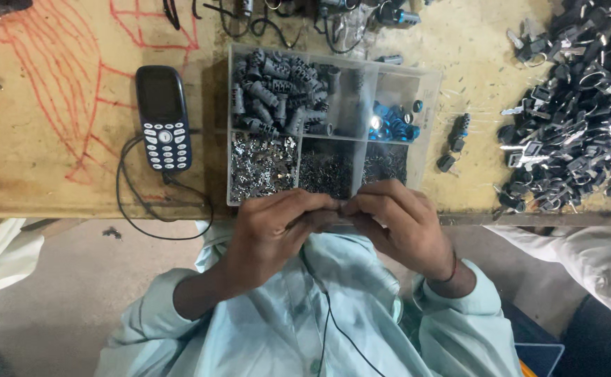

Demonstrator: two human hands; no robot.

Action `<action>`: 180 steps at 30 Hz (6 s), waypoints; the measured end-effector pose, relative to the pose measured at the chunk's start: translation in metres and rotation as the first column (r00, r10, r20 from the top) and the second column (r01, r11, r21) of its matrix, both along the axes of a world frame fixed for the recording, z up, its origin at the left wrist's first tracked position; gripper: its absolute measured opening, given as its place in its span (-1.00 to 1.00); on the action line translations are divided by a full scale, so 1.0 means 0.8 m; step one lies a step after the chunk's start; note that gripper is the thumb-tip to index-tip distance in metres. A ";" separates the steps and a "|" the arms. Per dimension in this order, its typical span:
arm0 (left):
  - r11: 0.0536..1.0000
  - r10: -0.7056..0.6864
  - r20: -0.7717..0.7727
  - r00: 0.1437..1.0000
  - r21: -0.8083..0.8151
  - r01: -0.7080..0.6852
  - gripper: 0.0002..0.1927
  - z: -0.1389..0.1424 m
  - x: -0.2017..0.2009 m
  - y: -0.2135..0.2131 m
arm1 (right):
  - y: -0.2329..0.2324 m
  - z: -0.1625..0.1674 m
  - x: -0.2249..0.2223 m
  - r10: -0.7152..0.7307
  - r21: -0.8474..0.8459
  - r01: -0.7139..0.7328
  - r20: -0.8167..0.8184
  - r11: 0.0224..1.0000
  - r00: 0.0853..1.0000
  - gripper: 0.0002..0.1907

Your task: The person sits at a workbench and assembles small hardware parts by hand. They pick grey plastic bodies, blue caps, springs and metal rings from a compartment organizer, press the parts together to fit them, and place finished assemblies onto the table beside the box.

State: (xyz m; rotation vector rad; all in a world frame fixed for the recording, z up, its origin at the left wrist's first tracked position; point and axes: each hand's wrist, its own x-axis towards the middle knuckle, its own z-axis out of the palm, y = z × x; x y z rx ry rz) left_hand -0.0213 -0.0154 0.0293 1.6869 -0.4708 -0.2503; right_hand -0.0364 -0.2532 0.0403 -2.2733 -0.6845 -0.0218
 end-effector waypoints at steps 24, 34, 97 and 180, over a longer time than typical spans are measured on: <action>0.883 -0.096 -0.262 0.960 -0.468 -0.040 -0.81 -0.010 -0.015 -0.006 | 0.005 -0.032 -0.031 0.280 0.690 0.430 -0.667 0.583 0.691 -0.92; 0.972 -0.011 -0.109 0.994 -0.235 -0.015 -0.74 0.008 -0.016 -0.006 | 0.002 0.002 -0.029 -0.022 0.360 0.156 -0.349 0.920 0.937 -0.85; 0.909 -0.326 -0.458 0.827 -0.391 0.142 -0.85 -0.023 0.001 -0.011 | 0.003 -0.022 -0.036 -0.051 0.461 0.158 -0.236 0.873 0.970 -0.76; 0.987 -0.161 0.494 0.855 0.078 0.142 -0.71 -0.017 0.015 -0.010 | -0.021 0.024 -0.015 -0.007 0.370 0.412 -0.737 0.833 0.676 -0.72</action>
